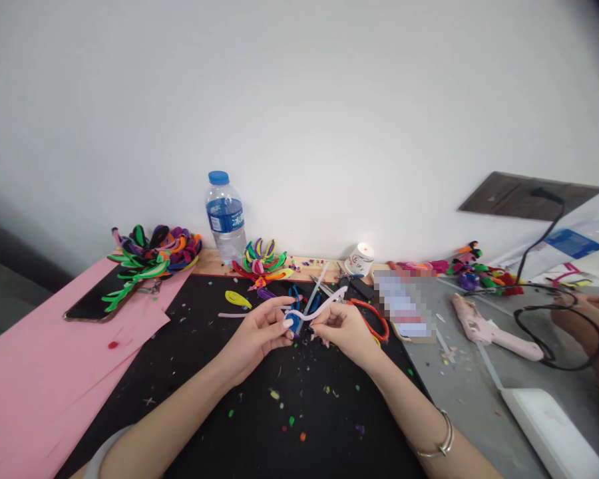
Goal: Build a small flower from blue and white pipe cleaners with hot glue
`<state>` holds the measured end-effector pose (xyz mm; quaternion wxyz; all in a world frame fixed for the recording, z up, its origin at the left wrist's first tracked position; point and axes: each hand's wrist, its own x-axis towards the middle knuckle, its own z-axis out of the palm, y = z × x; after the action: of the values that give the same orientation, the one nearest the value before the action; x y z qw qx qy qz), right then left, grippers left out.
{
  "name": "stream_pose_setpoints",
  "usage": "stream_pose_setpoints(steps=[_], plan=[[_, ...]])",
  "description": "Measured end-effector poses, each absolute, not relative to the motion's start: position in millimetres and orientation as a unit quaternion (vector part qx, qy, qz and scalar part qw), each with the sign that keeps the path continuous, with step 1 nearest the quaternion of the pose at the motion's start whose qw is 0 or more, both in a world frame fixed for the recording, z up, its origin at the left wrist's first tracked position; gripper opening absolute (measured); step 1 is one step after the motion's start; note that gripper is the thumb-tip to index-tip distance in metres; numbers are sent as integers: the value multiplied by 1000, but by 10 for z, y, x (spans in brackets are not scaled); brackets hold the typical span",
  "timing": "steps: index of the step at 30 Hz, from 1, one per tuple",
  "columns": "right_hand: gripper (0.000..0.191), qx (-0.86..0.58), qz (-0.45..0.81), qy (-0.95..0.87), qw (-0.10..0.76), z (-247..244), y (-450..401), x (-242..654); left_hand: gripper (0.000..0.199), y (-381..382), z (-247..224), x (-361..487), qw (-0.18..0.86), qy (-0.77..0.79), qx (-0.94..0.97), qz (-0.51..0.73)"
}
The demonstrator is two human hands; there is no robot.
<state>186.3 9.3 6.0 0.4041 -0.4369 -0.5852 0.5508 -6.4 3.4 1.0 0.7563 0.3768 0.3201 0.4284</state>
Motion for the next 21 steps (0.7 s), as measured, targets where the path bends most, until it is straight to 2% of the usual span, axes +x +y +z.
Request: stream_pose_setpoints(steps=[5,9,21], plan=[[26,-395,574,-563,445,72,88,1851,26,47,-31,-34,717,354,425,425],[10,-422,554,-556,454,99,72,1842,24,37,-23,-26,705,364,443,417],[10,-457,530,-586,408,116,59,1837,17,24,-16,-12,695,366,431,444]])
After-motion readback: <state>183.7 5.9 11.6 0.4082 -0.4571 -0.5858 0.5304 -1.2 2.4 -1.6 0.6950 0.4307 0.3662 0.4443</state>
